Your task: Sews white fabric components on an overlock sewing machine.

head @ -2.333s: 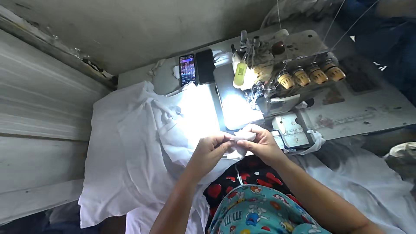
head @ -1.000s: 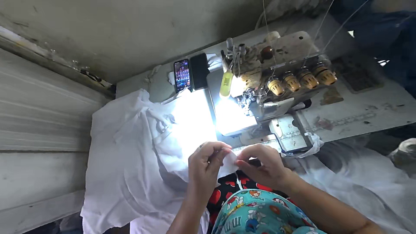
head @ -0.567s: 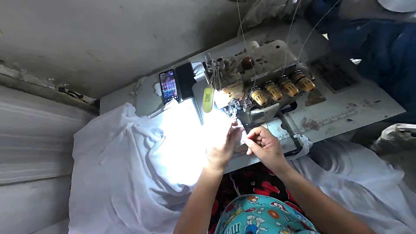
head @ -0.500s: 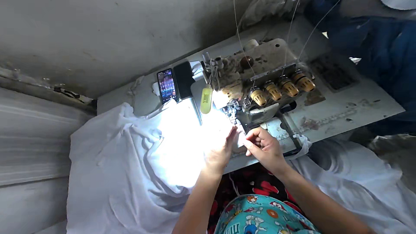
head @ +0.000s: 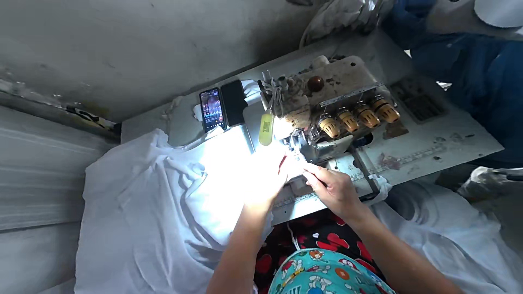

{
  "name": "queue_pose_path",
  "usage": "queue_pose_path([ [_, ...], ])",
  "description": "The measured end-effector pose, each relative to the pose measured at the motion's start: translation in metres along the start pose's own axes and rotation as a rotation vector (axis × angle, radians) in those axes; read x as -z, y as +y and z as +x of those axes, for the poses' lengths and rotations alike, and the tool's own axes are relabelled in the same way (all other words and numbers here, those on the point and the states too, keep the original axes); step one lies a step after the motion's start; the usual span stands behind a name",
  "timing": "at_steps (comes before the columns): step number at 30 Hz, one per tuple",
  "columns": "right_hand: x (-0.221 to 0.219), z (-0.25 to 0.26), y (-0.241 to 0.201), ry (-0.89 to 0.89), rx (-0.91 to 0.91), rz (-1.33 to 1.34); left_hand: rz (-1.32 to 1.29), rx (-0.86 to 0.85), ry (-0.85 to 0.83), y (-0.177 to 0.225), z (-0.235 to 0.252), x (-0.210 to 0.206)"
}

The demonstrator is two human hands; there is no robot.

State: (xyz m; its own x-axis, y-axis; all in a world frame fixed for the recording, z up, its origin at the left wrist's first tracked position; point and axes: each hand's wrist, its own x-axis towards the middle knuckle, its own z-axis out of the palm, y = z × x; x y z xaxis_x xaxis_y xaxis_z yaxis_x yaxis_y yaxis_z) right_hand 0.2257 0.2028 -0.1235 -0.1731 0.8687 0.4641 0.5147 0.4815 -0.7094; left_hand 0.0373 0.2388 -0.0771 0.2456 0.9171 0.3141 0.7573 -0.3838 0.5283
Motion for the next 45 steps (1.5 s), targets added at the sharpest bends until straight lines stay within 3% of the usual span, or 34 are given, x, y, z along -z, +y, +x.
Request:
queue_pose_path([
  [3, 0.002, 0.0, -0.001, -0.043, -0.013, 0.021, -0.008, 0.236, -0.072, -0.002, 0.024, 0.013],
  [5, 0.005, 0.001, -0.003, -0.059, -0.006, 0.035, 0.08, 0.356, 0.022, -0.016, 0.033, 0.009],
  [8, 0.008, 0.001, -0.006, -0.082, 0.018, 0.08, 0.156, 0.401, 0.179, -0.03, 0.036, 0.003],
  [12, 0.01, 0.001, -0.011, -0.119, 0.077, 0.148, 0.075, 0.325, 0.03, -0.007, 0.027, 0.022],
  [14, 0.008, 0.0, -0.012, -0.127, 0.107, 0.196, 0.073, 0.377, 0.058, -0.009, 0.014, 0.026],
  [16, 0.004, -0.001, -0.013, -0.108, 0.137, 0.251, 0.001, 0.45, 0.186, -0.011, -0.007, 0.031],
  [19, -0.003, -0.001, -0.018, -0.116, 0.213, 0.255, 0.043, 0.299, 0.369, -0.006, -0.047, 0.027],
  [23, -0.004, 0.001, -0.015, -0.206, 0.317, 0.214, -0.069, 0.142, 0.269, 0.022, -0.081, 0.014],
  [26, 0.005, 0.007, 0.0, -0.154, 0.244, 0.265, -0.064, -0.018, 0.226, 0.029, -0.074, 0.004],
  [32, 0.028, 0.018, 0.016, -0.037, 0.107, 0.248, -0.045, -0.111, 0.272, 0.036, -0.05, -0.002],
  [35, 0.029, 0.013, 0.012, -0.032, 0.111, 0.23, -0.049, -0.049, 0.232, 0.024, -0.055, 0.011],
  [39, 0.033, 0.003, 0.006, -0.07, 0.121, 0.253, 0.123, 0.238, 0.207, -0.024, -0.054, 0.07],
  [42, 0.035, 0.003, 0.001, -0.091, 0.152, 0.275, 0.235, 0.179, 0.223, -0.069, -0.051, 0.111],
  [45, 0.039, 0.005, -0.005, -0.12, 0.189, 0.264, 0.187, 0.251, 0.187, -0.081, -0.056, 0.127],
])
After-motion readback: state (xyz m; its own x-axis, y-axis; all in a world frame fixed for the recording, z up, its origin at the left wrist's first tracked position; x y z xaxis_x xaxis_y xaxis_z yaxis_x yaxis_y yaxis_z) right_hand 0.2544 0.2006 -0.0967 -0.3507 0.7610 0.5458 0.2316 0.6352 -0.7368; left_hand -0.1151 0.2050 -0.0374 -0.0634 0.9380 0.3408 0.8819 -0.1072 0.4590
